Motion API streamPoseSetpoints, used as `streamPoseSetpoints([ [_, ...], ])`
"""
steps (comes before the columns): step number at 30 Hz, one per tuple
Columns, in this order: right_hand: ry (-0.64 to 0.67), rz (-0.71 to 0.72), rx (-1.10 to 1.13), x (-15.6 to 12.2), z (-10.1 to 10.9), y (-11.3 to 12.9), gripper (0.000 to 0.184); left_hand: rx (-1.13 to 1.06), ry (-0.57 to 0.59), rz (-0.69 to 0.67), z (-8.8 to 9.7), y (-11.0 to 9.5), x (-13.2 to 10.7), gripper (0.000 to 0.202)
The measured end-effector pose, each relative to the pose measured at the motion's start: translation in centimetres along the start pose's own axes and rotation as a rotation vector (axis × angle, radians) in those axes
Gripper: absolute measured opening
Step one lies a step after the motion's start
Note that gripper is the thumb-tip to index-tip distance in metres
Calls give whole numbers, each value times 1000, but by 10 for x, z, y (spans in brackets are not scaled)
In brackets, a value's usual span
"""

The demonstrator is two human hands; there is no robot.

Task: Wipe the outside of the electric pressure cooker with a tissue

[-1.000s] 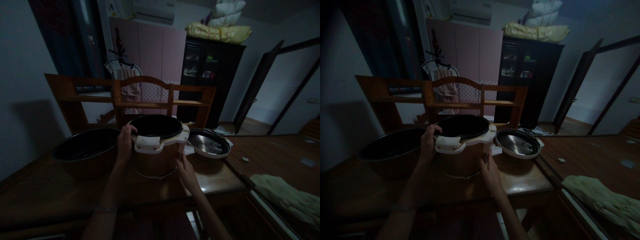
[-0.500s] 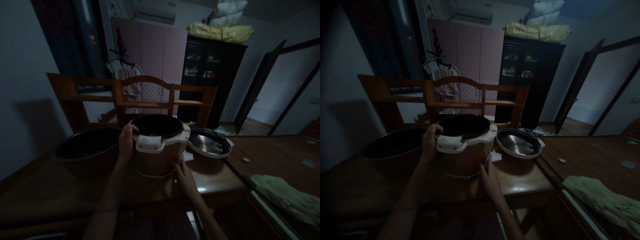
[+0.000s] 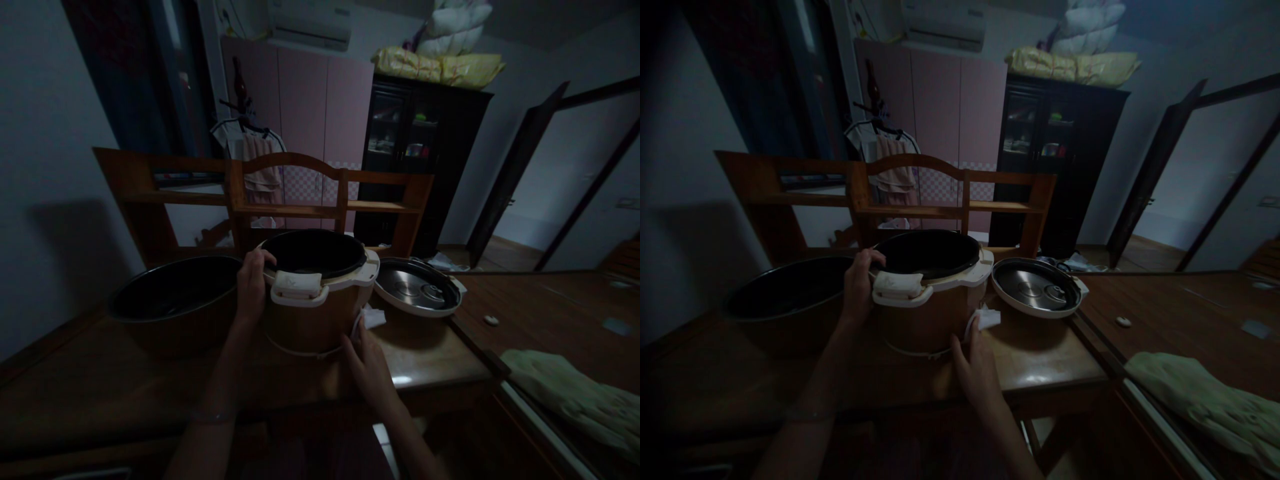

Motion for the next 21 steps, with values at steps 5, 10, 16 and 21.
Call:
streamPoseSetpoints([
  [5,-10,94,-40,5,6,10,73,5,15,2,0,-2,0,46],
  [10,13,93,20,16,13,10,72,-22,13,-9,0,-3,0,44],
  [16,-21,64,85,15,12,1,73,-6,13,10,0,1,0,46],
  [21,25,53,46,7,1,-4,71,-14,9,3,1,1,1,46],
])
Point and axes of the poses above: each hand's wrist, its own x-axis towards the middle knuckle, its own z-axis out of the back of the hand, y = z × x, the point moved 6 cm from there along x, towards the middle knuckle, and after that the axes turned 10 degrees about -x, right-handed, at the moved point
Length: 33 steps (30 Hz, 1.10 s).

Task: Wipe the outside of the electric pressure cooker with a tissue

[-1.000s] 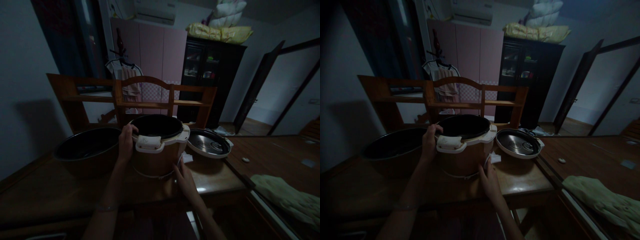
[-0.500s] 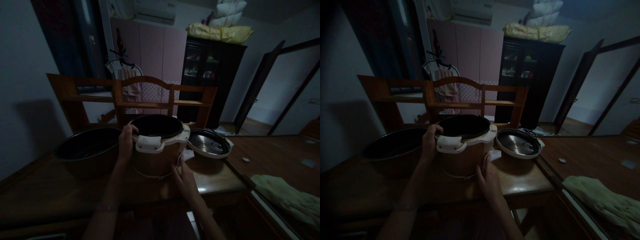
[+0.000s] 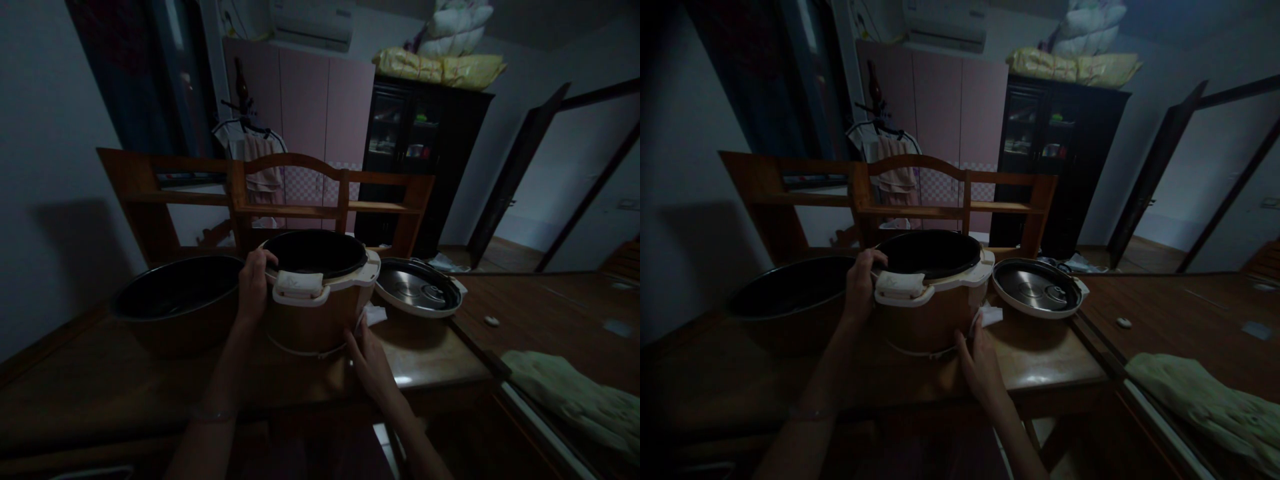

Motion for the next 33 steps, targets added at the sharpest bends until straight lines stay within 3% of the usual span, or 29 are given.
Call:
streamPoseSetpoints([
  [7,1,-12,-31,-11,-9,-4,74,5,11,8,0,-1,0,46],
  [18,-5,121,-78,-36,-19,26,76,24,18,-6,-1,-3,0,47],
  [33,7,174,-165,-55,-38,35,86,3,16,-7,-1,-6,-1,44],
])
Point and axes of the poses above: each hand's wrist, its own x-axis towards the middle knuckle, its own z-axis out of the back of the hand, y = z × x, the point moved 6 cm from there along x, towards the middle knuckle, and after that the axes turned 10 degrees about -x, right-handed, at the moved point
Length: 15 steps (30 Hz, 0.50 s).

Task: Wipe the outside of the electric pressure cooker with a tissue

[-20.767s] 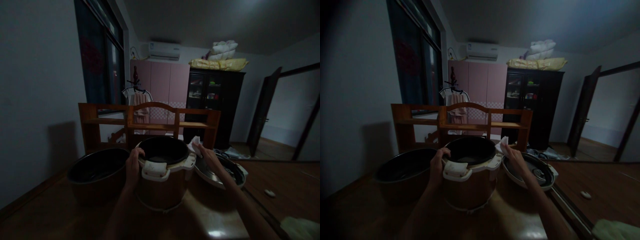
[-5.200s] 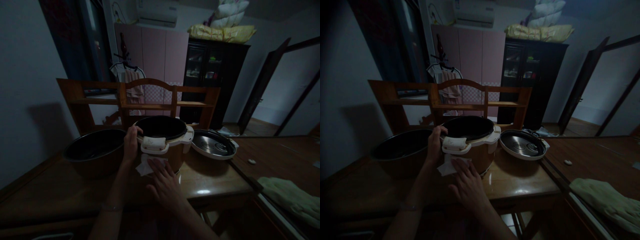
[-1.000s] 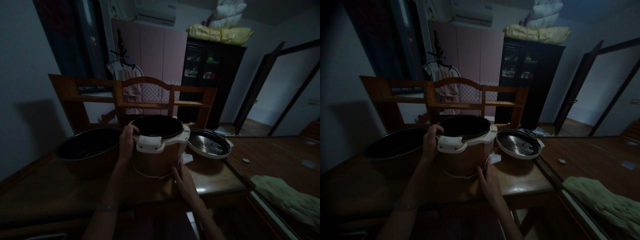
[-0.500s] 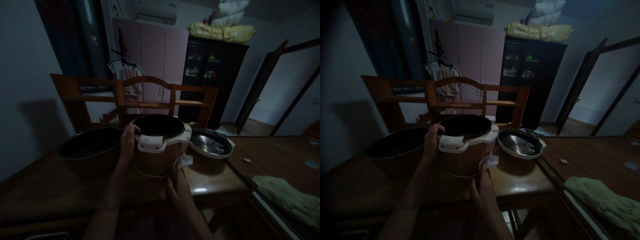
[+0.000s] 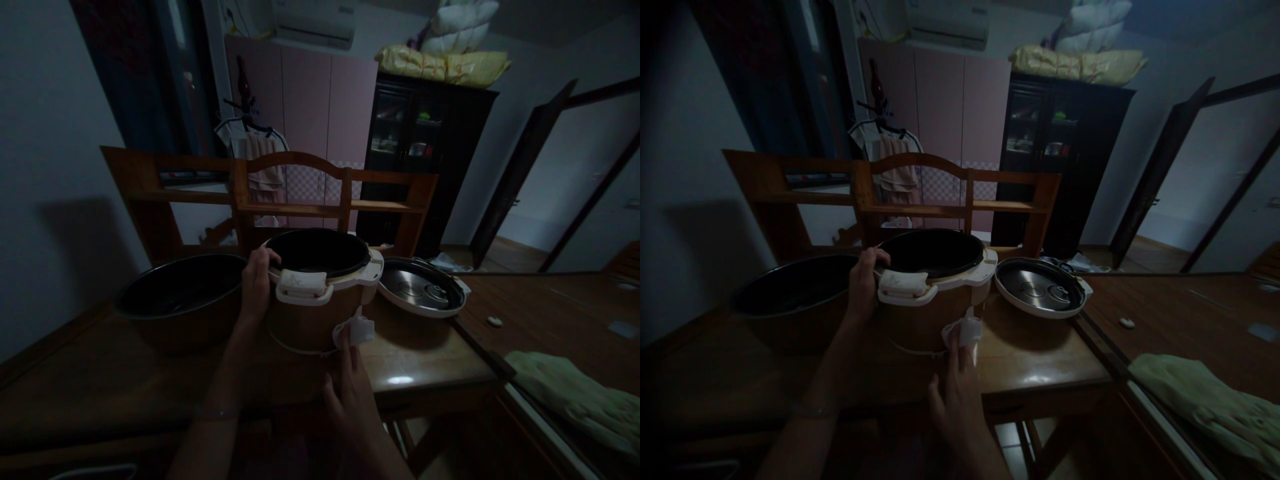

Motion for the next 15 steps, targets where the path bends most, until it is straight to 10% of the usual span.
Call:
streamPoseSetpoints([
  [15,-55,86,-140,7,-6,12,85,-5,-9,2,0,2,0,45],
])
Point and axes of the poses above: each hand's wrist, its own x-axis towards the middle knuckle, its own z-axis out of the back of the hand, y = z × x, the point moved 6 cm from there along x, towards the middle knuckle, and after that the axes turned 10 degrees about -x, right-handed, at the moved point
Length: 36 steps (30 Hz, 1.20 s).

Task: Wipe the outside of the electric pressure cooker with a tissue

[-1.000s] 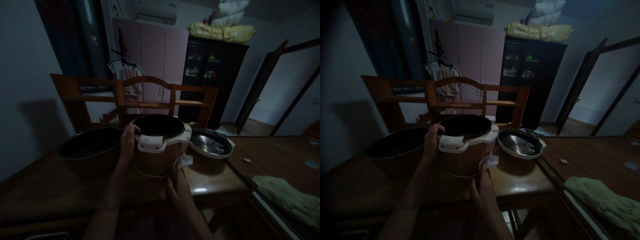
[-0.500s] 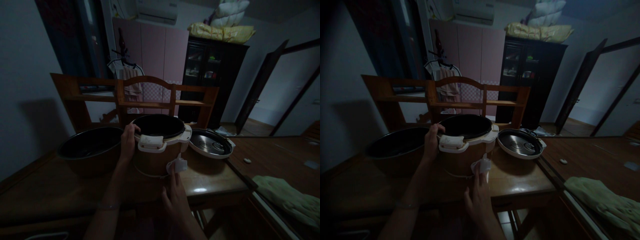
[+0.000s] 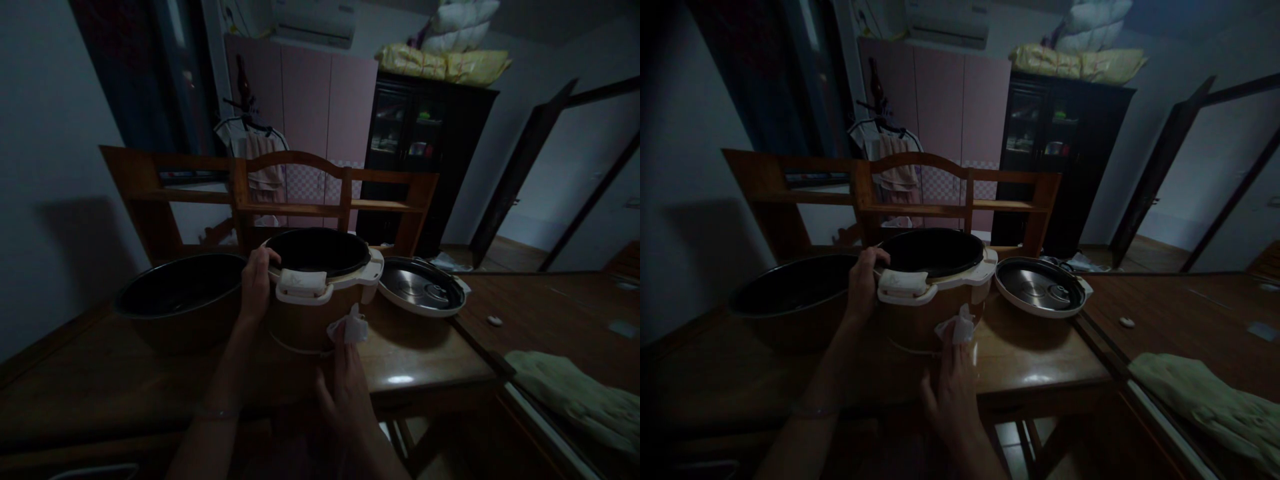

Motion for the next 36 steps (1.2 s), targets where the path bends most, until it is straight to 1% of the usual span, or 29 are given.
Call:
streamPoseSetpoints([
  [4,-15,28,-10,10,10,3,88,0,4,-7,0,-1,0,44],
  [8,-17,45,-36,15,10,4,90,1,15,-19,-1,-2,0,43],
  [13,-29,55,-44,22,10,6,90,16,17,-2,0,-3,0,44],
  [18,-68,66,-74,31,18,10,88,21,13,-10,1,-1,1,44],
  [21,-69,72,-91,35,22,11,89,12,18,-18,0,0,1,44],
  [26,-54,65,-109,36,23,11,91,13,19,-2,0,1,0,44],
  [31,-68,75,-114,37,23,10,90,4,17,-11,0,-1,0,44],
  [36,-65,90,-116,31,19,12,89,9,8,-1,0,0,1,45],
])
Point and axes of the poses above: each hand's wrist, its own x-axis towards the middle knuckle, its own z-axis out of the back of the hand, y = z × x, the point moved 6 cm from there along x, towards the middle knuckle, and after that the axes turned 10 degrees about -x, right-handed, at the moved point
